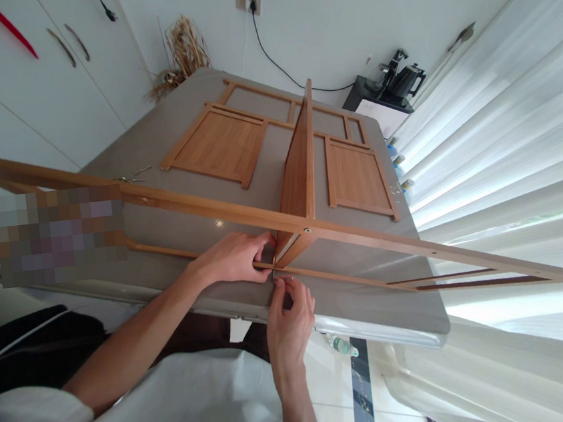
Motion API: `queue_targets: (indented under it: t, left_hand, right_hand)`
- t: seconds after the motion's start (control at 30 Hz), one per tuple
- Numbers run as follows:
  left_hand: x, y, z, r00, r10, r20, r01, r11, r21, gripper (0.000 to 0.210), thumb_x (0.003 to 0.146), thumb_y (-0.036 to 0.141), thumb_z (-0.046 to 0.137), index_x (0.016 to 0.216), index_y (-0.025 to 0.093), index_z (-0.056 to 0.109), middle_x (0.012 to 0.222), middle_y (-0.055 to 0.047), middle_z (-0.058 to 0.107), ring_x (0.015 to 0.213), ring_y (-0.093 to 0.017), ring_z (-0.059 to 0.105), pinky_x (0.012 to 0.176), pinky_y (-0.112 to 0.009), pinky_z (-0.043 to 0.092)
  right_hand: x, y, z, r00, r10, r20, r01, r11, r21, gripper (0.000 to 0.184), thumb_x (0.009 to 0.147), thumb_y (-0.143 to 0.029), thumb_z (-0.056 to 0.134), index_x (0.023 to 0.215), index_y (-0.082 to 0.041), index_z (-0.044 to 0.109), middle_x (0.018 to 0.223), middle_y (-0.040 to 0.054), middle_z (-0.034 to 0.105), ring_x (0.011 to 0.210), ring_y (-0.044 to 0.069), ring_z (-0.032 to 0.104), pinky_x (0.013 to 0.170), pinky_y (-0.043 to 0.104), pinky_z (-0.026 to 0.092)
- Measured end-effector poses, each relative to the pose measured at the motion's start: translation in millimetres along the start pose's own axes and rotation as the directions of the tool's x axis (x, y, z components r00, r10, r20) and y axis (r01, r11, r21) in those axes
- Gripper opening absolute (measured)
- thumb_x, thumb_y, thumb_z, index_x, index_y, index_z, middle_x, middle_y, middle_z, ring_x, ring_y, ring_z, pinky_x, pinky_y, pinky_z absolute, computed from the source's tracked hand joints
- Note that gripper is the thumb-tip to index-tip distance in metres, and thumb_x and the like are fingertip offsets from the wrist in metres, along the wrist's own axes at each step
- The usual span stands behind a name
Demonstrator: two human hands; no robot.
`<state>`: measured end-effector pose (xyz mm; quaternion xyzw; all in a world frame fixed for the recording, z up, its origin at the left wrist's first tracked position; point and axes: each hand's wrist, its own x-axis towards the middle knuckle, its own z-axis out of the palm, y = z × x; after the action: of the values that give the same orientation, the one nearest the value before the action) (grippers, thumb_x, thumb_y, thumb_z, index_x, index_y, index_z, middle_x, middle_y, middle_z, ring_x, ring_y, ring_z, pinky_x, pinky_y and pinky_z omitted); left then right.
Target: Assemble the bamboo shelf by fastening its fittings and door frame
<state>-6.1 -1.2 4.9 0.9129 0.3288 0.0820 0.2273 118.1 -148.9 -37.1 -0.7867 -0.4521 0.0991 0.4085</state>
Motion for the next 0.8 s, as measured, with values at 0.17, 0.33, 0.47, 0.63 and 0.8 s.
queue_targets:
  t: [0.17, 0.33, 0.47, 0.63, 0.8]
  left_hand:
    - [-0.5, -0.7, -0.5, 1.000, 0.003, -0.004, -0.003, 1.000, -0.001, 0.039, 0.076, 0.045, 0.069, 0.104, 0.025, 0.051, 0.074, 0.005, 0.073, 0.065, -0.022, 0.069, 0.054, -0.031, 0.036]
    - [-0.5, 0.1, -2.6, 1.000, -0.001, 0.000, 0.001, 1.000, -0.003, 0.039, 0.076, 0.045, 0.069, 0.106, 0.025, 0.052, 0.075, 0.005, 0.073, 0.066, -0.022, 0.070, 0.055, -0.031, 0.036]
    - [-0.5, 1.1, -3.0, 1.000, -0.007, 0.011, 0.007, 1.000, 0.006, 0.040, 0.077, 0.046, 0.069, 0.106, 0.025, 0.052, 0.076, 0.004, 0.074, 0.066, -0.022, 0.070, 0.055, -0.031, 0.036]
    - [-0.9, 0.1, -1.7, 1.000, -0.005, 0.002, 0.005, 1.000, 0.006, 0.039, 0.076, 0.044, 0.070, 0.106, 0.026, 0.052, 0.075, 0.005, 0.073, 0.065, -0.022, 0.069, 0.054, -0.031, 0.036]
    - [-1.0, -0.8, -0.5, 1.000, 0.000, -0.013, 0.000, 1.000, 0.003, 0.040, 0.076, 0.044, 0.070, 0.106, 0.025, 0.051, 0.074, 0.006, 0.073, 0.065, -0.022, 0.070, 0.055, -0.031, 0.036]
  right_hand:
    - [1.1, 1.2, -0.5, 0.995, 0.092, 0.031, -0.093, 0.995, 0.038, 0.030, 0.097, -0.050, 0.053, 0.098, -0.024, 0.067, 0.098, 0.0034, 0.076, 0.097, 0.022, 0.070, 0.086, 0.033, 0.047]
    - [1.4, 0.9, 0.0, 0.989, 0.141, 0.045, -0.143, 0.987, 0.070, 0.032, 0.096, -0.052, 0.052, 0.100, -0.024, 0.067, 0.099, 0.0038, 0.076, 0.098, 0.023, 0.070, 0.086, 0.034, 0.048]
    - [1.7, 0.3, 0.2, 0.986, 0.156, 0.055, -0.161, 0.983, 0.086, 0.033, 0.095, -0.053, 0.053, 0.100, -0.023, 0.066, 0.098, 0.0041, 0.076, 0.096, 0.022, 0.070, 0.085, 0.034, 0.049]
    - [2.3, -0.9, 0.8, 0.986, 0.157, 0.054, -0.161, 0.983, 0.091, 0.031, 0.095, -0.051, 0.053, 0.100, -0.023, 0.066, 0.098, 0.0042, 0.075, 0.094, 0.022, 0.070, 0.083, 0.033, 0.049]
    - [2.4, -0.6, -1.1, 0.991, 0.129, 0.038, -0.132, 0.988, 0.086, 0.030, 0.097, -0.050, 0.051, 0.100, -0.022, 0.064, 0.095, 0.0043, 0.075, 0.090, 0.020, 0.069, 0.081, 0.032, 0.049]
